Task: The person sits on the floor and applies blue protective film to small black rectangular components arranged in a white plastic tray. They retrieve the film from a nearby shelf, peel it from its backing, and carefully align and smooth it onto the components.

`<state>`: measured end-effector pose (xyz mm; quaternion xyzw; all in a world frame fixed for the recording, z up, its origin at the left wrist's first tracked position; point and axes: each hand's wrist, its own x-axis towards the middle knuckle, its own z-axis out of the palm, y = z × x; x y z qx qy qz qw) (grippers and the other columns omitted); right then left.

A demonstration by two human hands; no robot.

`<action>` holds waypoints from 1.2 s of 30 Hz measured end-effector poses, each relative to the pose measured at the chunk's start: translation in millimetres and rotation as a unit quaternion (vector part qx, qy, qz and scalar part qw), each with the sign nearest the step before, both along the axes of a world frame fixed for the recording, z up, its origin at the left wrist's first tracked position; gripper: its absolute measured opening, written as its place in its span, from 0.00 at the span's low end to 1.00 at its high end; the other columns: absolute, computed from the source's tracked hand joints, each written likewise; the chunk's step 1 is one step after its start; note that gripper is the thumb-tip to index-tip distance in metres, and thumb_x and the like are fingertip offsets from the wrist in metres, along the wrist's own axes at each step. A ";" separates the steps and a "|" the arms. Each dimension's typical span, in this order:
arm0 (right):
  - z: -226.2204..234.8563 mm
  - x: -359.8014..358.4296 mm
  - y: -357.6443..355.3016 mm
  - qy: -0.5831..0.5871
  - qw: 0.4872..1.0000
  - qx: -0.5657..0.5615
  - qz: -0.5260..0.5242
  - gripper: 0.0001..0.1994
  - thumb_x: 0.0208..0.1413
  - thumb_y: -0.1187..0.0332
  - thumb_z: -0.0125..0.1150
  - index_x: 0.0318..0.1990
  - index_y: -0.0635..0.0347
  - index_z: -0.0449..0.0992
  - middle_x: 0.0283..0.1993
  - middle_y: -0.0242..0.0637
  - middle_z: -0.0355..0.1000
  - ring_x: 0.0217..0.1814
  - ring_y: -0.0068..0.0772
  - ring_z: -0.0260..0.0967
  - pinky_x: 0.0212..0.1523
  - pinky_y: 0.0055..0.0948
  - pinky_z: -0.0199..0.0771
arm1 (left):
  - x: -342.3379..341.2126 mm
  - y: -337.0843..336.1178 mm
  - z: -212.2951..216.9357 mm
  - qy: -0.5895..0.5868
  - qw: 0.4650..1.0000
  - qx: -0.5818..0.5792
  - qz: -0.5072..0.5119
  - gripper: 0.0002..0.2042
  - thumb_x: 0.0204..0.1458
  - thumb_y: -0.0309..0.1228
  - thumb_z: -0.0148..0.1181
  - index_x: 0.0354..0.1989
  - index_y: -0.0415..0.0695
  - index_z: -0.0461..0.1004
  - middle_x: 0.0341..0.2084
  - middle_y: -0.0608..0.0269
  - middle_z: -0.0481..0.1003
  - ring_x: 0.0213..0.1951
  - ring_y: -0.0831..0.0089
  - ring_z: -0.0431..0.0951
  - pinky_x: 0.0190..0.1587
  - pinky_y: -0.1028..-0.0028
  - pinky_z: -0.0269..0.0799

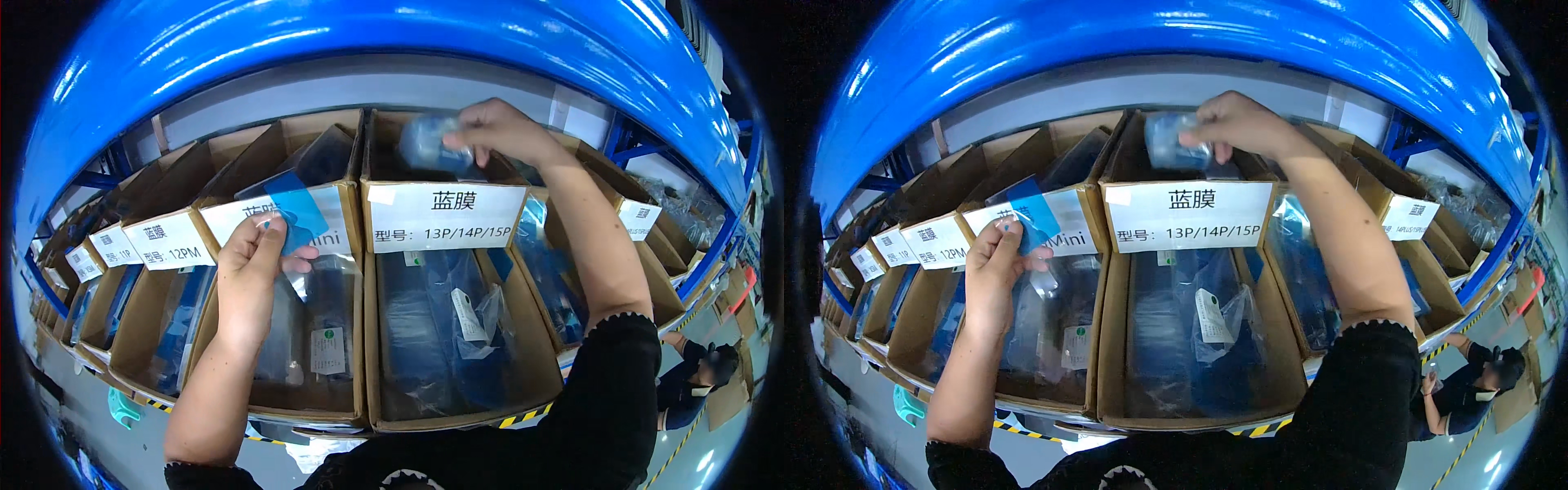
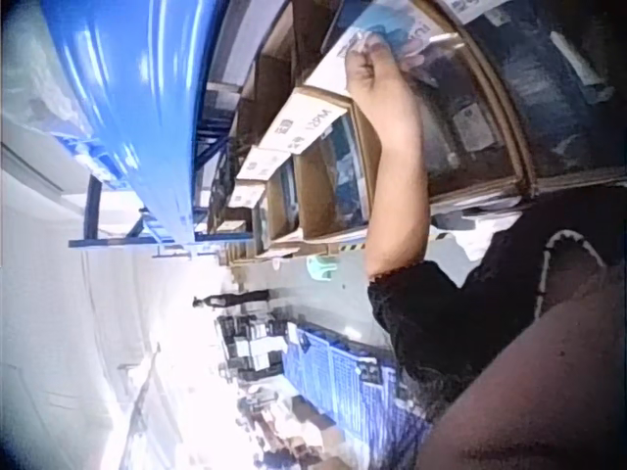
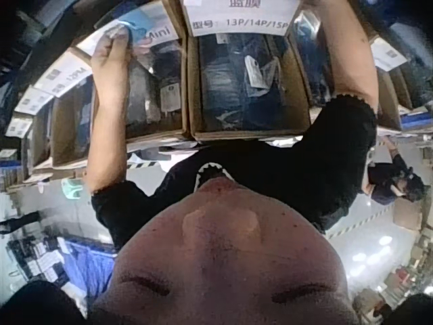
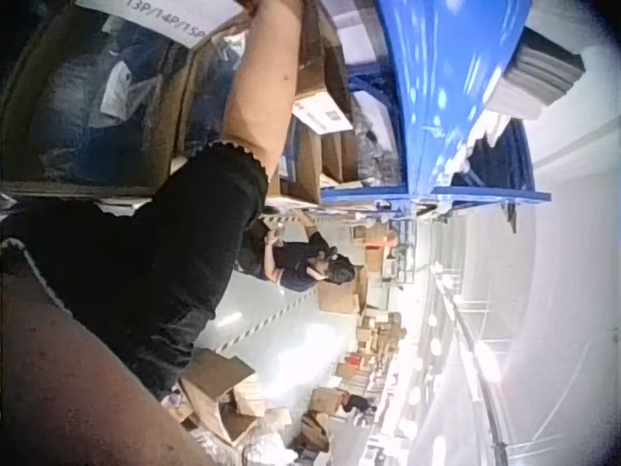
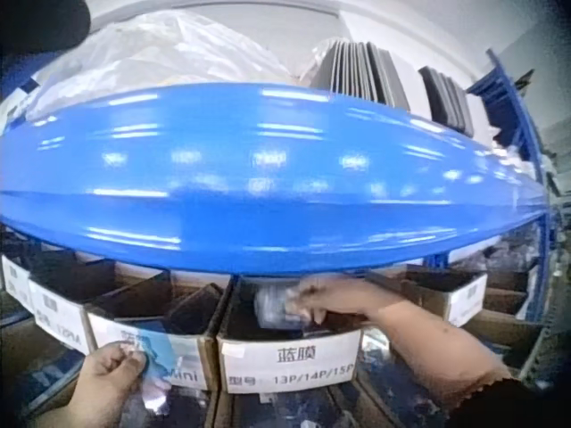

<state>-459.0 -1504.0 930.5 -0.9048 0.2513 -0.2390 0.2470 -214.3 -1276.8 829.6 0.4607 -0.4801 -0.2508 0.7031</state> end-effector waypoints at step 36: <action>-29.3 36.0 4.3 0.114 0.977 -0.170 -0.063 0.07 0.50 0.72 0.53 0.33 0.64 0.75 0.33 0.41 0.74 0.36 0.32 0.71 0.39 0.30 0.68 | -5.7 3.4 3.9 0.000 0.999 0.029 0.014 0.28 0.58 0.24 0.45 0.65 0.38 0.41 0.34 0.53 0.75 0.31 0.71 0.77 0.32 0.77 0.75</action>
